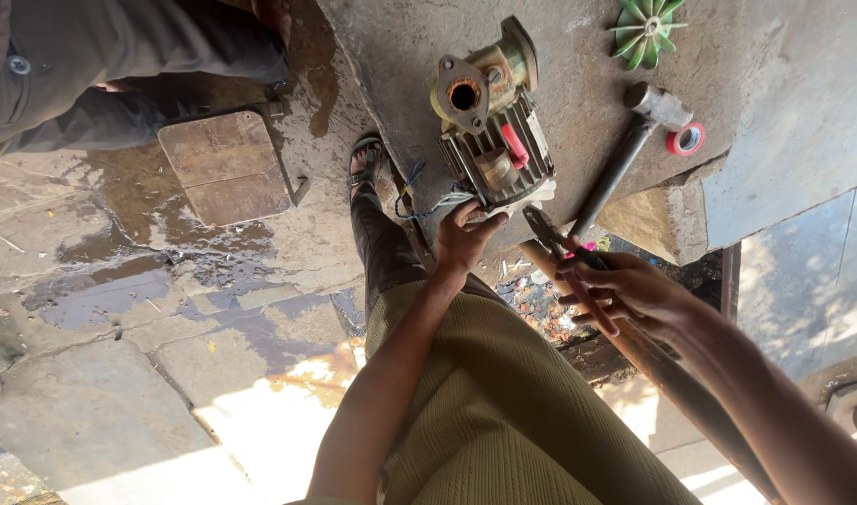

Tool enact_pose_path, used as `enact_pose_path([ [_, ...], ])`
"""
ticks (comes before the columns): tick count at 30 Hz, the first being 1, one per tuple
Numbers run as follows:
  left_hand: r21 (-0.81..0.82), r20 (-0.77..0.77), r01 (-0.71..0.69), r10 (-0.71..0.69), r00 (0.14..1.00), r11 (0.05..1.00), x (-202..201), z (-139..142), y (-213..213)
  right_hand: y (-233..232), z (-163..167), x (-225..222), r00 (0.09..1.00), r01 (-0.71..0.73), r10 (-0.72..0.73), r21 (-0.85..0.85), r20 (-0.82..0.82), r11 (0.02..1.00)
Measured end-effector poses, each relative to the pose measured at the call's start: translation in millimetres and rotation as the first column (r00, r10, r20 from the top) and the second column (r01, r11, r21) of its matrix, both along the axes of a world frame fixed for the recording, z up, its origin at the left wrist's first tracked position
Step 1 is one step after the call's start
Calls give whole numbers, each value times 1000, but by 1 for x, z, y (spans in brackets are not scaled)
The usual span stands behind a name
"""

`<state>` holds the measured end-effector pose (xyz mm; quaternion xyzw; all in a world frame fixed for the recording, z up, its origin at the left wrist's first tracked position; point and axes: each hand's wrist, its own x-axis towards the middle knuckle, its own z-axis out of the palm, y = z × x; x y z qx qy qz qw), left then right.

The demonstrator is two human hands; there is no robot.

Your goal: The person works on a small electric motor on a concrete workbench. They use pliers to adjust wires and components, then fit a white plastic impeller onto the motor shaft and secure it. The person also uses electrical tape to wrap the motor's wires.

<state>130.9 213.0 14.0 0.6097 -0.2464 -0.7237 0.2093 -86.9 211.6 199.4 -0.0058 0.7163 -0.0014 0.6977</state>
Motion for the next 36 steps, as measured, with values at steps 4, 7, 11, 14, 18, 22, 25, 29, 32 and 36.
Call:
enact_pose_path([
  [4,6,-11,-10,10,1000,1000,-2,-5,2,-6,-1,6,999,10,-10,12,-38,1000],
  [7,-17,-31,-17,16,999,1000,-2,-9,5,-9,-4,6,993,-87,90,41,-75,995],
  [11,46,-62,-20,22,998,999,-2,-7,6,-11,-9,6,964,-244,246,30,-99,969],
  [14,84,-83,-26,33,996,996,-2,0,3,-11,-9,10,921,-384,384,12,-65,923],
  [18,159,-90,-9,24,996,987,-2,10,-1,-5,1,12,283,-959,906,-57,-314,279],
  [22,67,-66,-13,17,998,998,-1,14,-4,9,18,-3,37,-996,918,63,-395,67],
  [25,-14,-77,44,-44,996,999,2,13,-5,13,12,-17,750,-662,649,-132,-129,738],
  [29,37,-10,82,-81,997,996,5,9,-7,22,-9,-18,960,-275,274,1,-62,962],
  [32,-11,-109,52,-53,993,999,6,9,-8,27,-22,-11,977,-204,204,-3,-59,979],
  [36,96,-72,37,-30,997,995,0,17,-4,33,-23,-8,955,-291,286,-59,-77,955],
])
